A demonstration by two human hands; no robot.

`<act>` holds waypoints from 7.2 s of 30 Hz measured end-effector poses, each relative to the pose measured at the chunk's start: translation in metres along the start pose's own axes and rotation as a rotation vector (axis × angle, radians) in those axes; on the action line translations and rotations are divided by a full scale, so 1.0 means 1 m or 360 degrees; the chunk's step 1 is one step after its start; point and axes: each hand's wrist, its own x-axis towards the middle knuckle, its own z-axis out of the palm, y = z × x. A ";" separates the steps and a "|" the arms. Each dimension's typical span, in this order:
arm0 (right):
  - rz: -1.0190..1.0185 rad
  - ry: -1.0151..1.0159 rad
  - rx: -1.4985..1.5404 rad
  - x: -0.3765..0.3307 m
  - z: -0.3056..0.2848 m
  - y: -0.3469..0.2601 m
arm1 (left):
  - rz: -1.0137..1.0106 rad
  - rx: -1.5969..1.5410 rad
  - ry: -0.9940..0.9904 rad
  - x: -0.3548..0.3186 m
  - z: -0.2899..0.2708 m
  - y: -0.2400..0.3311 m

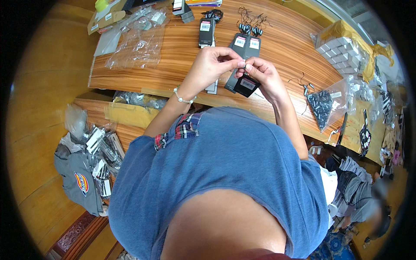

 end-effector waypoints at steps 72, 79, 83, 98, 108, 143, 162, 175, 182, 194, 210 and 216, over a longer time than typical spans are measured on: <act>0.0394 0.0806 -0.2103 -0.041 -0.103 0.111 | 0.0168 0.1616 -0.0514 0.034 0.002 -0.167; 0.0100 0.1160 -0.1991 -0.051 -0.087 0.124 | 0.0154 0.1579 -0.0560 0.025 0.009 -0.175; 0.0179 0.1164 -0.1684 -0.052 -0.091 0.129 | 0.0073 0.1177 -0.0494 0.021 0.008 -0.185; -0.0032 0.0933 -0.0514 -0.055 -0.072 0.125 | -0.0316 -0.0030 -0.0213 0.005 0.030 -0.160; -0.0403 0.1442 -0.1397 -0.084 -0.143 0.073 | -0.0560 -0.0263 -0.0038 0.005 0.067 -0.138; -0.0568 0.1551 0.0377 -0.074 -0.094 0.019 | -0.0037 0.0282 -0.0968 0.030 0.091 -0.091; -0.0690 0.1380 -0.0707 -0.058 -0.026 0.017 | 0.0138 -0.0185 -0.0161 0.051 0.076 -0.062; -0.0752 0.1556 -0.1227 -0.066 -0.020 0.018 | 0.0214 -0.0052 -0.0315 0.046 0.091 -0.050; -0.0858 0.1257 -0.0243 -0.063 -0.033 0.039 | 0.0472 0.0483 -0.0325 0.042 0.090 -0.039; -0.0683 0.1767 -0.0746 -0.092 -0.026 0.038 | 0.0487 0.0445 -0.0652 0.044 0.122 -0.042; -0.0164 0.1139 0.0187 -0.051 -0.064 0.021 | 0.1273 0.0905 -0.0459 0.070 0.068 -0.043; -0.0720 0.0950 0.0665 -0.007 -0.095 -0.005 | 0.0273 0.0050 -0.0053 0.054 0.044 -0.061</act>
